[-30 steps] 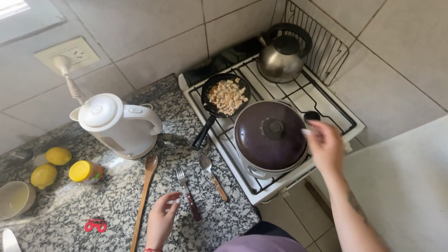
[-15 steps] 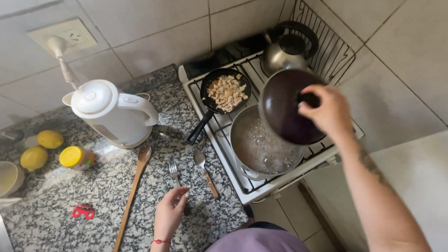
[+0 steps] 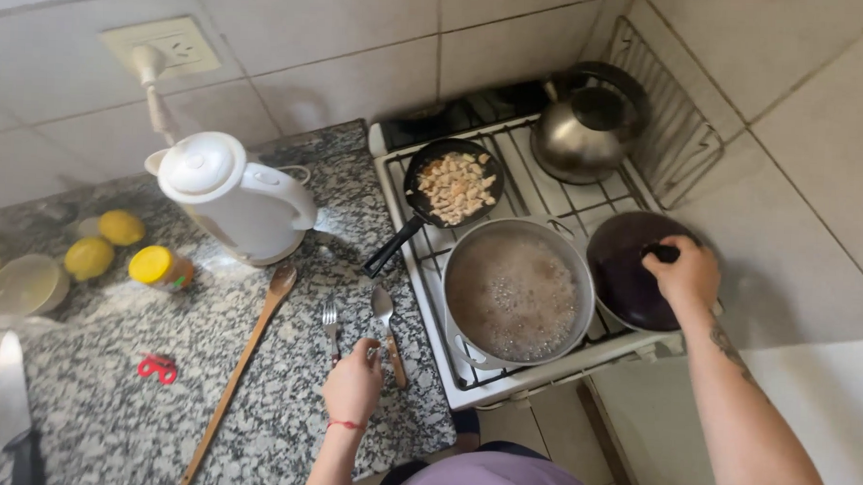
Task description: The person stirs diced chicken in a frying pan on a gas stove using a wooden spoon. They then open a pot lid to check the contents and stir a dark mixture inside. The person fills an electric kettle with water at the sink and later adds a spoonful of a yellow substance from a jar into a small bowl.
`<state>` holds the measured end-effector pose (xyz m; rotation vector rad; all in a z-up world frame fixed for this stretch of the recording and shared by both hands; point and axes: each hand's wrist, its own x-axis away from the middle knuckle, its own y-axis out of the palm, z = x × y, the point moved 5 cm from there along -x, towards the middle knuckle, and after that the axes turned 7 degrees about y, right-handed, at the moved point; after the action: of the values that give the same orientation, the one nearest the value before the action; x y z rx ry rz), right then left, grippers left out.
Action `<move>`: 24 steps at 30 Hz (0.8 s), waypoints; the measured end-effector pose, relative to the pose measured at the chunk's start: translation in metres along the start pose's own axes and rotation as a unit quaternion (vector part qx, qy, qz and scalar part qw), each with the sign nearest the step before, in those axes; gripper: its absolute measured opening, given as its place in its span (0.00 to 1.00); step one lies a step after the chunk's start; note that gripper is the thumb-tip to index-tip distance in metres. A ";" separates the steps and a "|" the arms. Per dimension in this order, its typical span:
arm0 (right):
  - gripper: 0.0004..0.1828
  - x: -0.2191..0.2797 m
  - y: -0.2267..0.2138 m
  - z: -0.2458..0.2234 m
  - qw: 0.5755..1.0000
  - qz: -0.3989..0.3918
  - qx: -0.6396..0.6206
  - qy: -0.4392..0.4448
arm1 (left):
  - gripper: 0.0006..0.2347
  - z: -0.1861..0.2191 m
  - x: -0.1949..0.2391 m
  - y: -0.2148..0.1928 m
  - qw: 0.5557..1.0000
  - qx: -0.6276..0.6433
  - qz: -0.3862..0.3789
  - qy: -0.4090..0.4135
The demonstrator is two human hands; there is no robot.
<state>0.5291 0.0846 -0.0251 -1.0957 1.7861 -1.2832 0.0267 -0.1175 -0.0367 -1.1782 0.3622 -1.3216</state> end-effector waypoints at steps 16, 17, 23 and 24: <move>0.13 0.136 -0.133 -0.131 0.958 0.137 -0.148 -0.203 | 0.07 0.051 0.031 -0.039 0.986 0.149 -0.054 -0.043; 0.11 0.164 -0.136 -0.151 0.959 0.011 -0.222 -0.174 | 0.06 0.059 0.038 -0.046 0.973 0.221 -0.064 -0.027; 0.33 0.281 -0.093 -0.222 0.886 -0.396 -0.207 -0.128 | 0.04 0.123 0.057 -0.047 0.891 0.403 -0.047 0.204; 0.31 0.286 -0.081 -0.222 0.876 -0.365 -0.261 -0.177 | 0.04 0.136 0.061 -0.050 0.872 0.414 -0.037 0.258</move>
<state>0.2345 -0.1009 0.1036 -2.3070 1.5025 -0.8757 0.1234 -0.1004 0.0856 -0.1077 0.0898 -1.6121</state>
